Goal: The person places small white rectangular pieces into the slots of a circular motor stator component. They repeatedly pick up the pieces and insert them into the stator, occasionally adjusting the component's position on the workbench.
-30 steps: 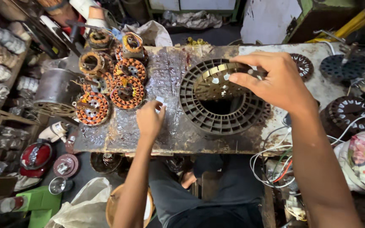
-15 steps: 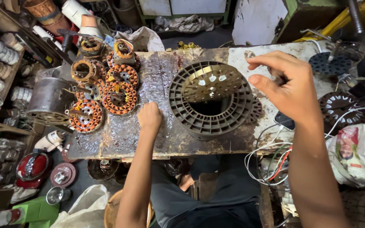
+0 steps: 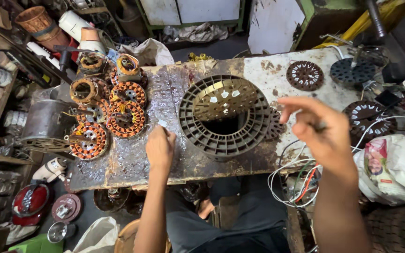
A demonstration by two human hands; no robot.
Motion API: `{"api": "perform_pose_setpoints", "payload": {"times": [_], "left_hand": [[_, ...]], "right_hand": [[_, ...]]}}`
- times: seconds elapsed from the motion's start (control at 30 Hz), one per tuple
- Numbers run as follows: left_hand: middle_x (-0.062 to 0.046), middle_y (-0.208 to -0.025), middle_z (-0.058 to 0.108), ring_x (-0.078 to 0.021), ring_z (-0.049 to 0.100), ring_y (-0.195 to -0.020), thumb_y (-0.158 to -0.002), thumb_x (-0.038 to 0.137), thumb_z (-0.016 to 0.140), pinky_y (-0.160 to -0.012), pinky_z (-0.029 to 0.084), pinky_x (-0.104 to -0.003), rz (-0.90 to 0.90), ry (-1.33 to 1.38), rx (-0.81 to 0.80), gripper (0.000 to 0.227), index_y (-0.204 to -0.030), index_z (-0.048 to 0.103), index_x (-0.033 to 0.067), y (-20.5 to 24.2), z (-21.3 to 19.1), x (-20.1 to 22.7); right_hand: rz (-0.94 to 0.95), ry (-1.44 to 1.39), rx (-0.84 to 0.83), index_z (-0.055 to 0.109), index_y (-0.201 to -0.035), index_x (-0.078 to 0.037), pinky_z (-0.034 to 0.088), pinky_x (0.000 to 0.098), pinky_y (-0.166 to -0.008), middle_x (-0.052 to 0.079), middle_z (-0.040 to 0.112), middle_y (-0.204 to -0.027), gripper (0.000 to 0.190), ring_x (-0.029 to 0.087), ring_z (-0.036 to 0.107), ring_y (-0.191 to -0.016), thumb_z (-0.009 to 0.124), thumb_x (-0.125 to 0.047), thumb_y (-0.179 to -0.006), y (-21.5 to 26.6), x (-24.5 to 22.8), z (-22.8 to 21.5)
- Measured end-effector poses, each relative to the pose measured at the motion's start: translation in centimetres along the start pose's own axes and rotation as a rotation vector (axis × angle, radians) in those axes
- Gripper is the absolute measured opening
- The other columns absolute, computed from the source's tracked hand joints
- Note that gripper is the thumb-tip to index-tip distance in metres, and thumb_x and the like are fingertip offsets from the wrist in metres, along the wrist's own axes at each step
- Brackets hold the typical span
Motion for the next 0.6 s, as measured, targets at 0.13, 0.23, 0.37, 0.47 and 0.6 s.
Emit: {"api": "perform_pose_setpoints", "payload": {"times": [0.13, 0.23, 0.37, 0.47, 0.6], "left_hand": [[-0.016, -0.085, 0.072, -0.0269, 0.069, -0.072, -0.084, 0.014, 0.076, -0.067, 0.055, -0.041, -0.248, 0.406, 0.012, 0.039, -0.114, 0.058, -0.0012, 3.1, -0.3, -0.9], [-0.011, -0.081, 0.075, -0.0144, 0.068, -0.069, -0.086, 0.013, 0.081, -0.070, 0.055, -0.030, -0.366, 0.478, 0.170, 0.022, -0.101, 0.071, 0.0000, 7.4, -1.1, -0.7], [-0.014, -0.082, 0.073, -0.0147, 0.067, -0.073, -0.093, -0.003, 0.067, -0.069, 0.056, -0.028, -0.452, 1.162, 0.027, 0.016, -0.081, 0.056, 0.0007, 17.2, 0.7, 3.0], [-0.017, -0.087, 0.077, -0.0160, 0.069, -0.065, -0.084, -0.004, 0.066, -0.057, 0.056, -0.028, -0.698, 1.460, -0.183, 0.019, -0.077, 0.050, 0.0046, 23.3, 3.6, 5.3], [-0.016, -0.090, 0.072, -0.0139, 0.066, -0.072, -0.090, -0.006, 0.077, -0.063, 0.053, -0.026, -0.584, 1.641, -0.344, 0.023, -0.080, 0.057, -0.0003, 25.5, 4.9, 8.2]], "right_hand": [[0.058, -0.139, -0.206, 0.058, -0.138, -0.004, 0.042, 0.0170, -0.046, 0.002, 0.069, -0.098, 0.064, 0.000, 0.049, -0.055, 0.053, -0.055, -0.098, 3.2, 1.9, 3.8], [0.176, -0.578, -0.600, 0.053, -0.129, -0.004, 0.055, 0.0301, -0.082, 0.004, 0.059, -0.106, 0.058, 0.013, 0.060, -0.095, 0.041, -0.056, -0.107, 8.9, 2.3, 8.2], [0.604, -0.590, -0.813, 0.057, -0.104, -0.004, 0.049, 0.0275, -0.078, 0.001, 0.060, -0.087, 0.032, 0.011, 0.057, -0.084, 0.054, -0.035, -0.106, 17.0, 6.4, 13.1], [0.763, -0.427, -0.628, 0.069, -0.093, 0.000, 0.049, 0.0267, -0.069, 0.002, 0.067, -0.078, 0.021, 0.010, 0.060, -0.073, 0.067, -0.020, -0.097, 19.9, 11.0, 16.0], [0.794, -0.365, -0.409, 0.080, -0.093, 0.001, 0.055, 0.0262, -0.074, 0.005, 0.079, -0.084, 0.014, 0.010, 0.069, -0.078, 0.077, -0.008, -0.083, 20.7, 14.9, 15.1]]}}
Point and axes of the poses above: each hand's wrist, its own y-axis away from the middle knuckle, its own z-axis out of the palm, x = y × z, the point moved 6 cm from there along -y, towards the middle knuckle
